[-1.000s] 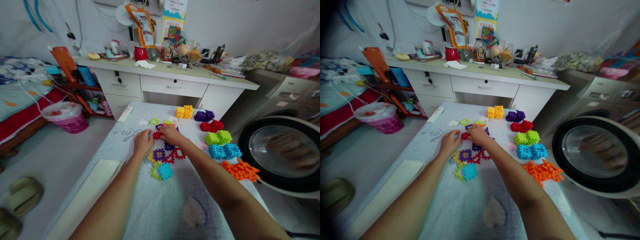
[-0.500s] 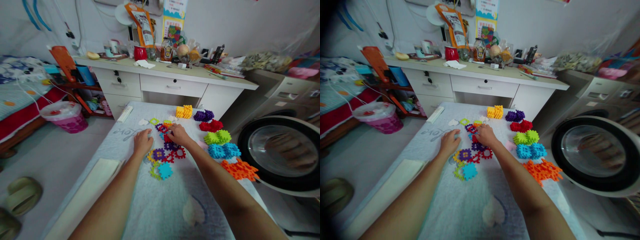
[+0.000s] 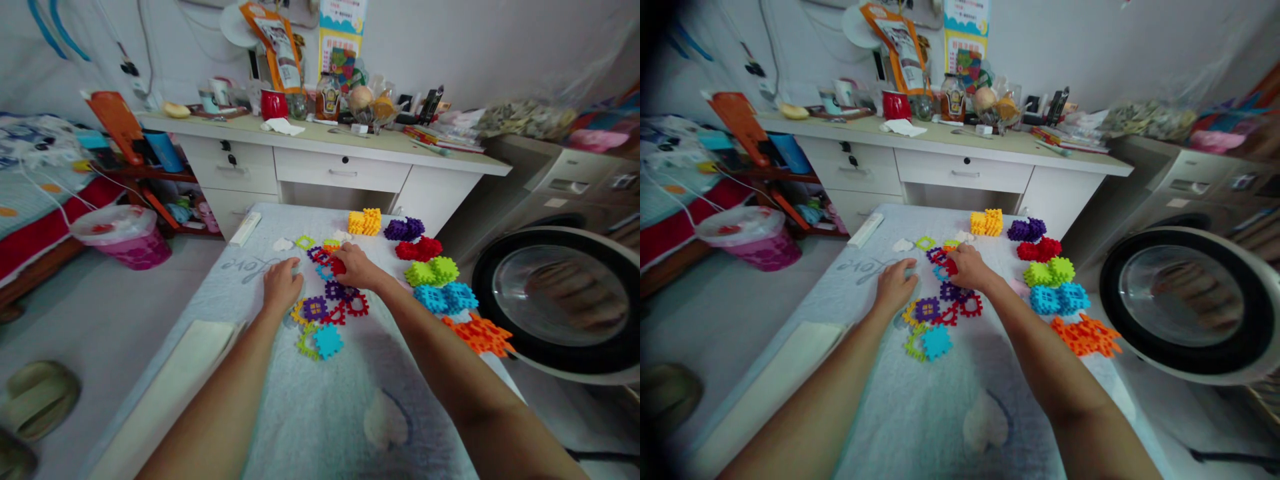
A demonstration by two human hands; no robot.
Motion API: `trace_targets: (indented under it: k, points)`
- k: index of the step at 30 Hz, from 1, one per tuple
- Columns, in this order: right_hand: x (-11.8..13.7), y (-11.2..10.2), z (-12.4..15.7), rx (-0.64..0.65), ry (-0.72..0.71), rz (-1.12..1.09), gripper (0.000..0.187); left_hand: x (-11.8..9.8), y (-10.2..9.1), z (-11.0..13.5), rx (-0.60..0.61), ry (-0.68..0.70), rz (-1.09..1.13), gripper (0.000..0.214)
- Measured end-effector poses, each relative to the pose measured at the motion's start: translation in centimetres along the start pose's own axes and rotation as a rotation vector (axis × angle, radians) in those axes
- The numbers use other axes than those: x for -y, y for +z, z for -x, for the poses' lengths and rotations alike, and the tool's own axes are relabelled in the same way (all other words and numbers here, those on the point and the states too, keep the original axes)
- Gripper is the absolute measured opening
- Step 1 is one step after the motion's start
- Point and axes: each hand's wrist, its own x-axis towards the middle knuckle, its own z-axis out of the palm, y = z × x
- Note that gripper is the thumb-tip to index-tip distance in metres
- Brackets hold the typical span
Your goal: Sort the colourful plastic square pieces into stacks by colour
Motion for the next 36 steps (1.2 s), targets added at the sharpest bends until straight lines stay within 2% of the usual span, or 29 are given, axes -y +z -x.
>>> trace_targets:
  k: [2, 5, 8, 12, 16, 23, 29, 33, 36]
  points:
    - [-2.0, -1.3, 0.0, -0.049, 0.034, 0.020, 0.052, 0.0, 0.0, 0.0, 0.000, 0.004, 0.001, 0.042]
    - [-6.2, -3.6, 0.1, -0.074, 0.128, 0.103, 0.051, -0.1, -0.1, 0.0, 0.009, 0.002, -0.004, 0.043]
    - [-10.9, -5.3, 0.5, -0.021, 0.266, 0.215, 0.054, -0.2, -0.3, 0.0, 0.017, -0.008, -0.003, 0.042]
    - [-15.7, -5.7, 1.4, 0.068, 0.414, 0.333, 0.051, -0.3, -0.3, 0.1, 0.020, -0.010, -0.002, 0.042]
    - [-17.8, -5.2, 2.3, 0.131, 0.444, 0.386, 0.048, -0.3, -0.2, 0.1, 0.022, -0.014, -0.001, 0.042]
    - [-17.3, -4.8, 3.1, 0.180, 0.438, 0.404, 0.040, -0.4, -0.4, 0.1, 0.028, -0.022, -0.012, 0.042]
    - [-16.1, -4.9, 3.1, 0.099, 0.459, 0.395, 0.046, -0.3, -0.3, 0.1, 0.024, -0.008, -0.005, 0.042]
    - [-12.7, -5.1, 2.3, -0.006, 0.390, 0.329, 0.048, -0.3, -0.3, 0.1, 0.022, -0.013, -0.005, 0.042]
    - [-8.4, -4.5, 1.5, 0.014, 0.298, 0.209, 0.049, -0.3, -0.3, 0.1, 0.021, -0.019, 0.001, 0.042]
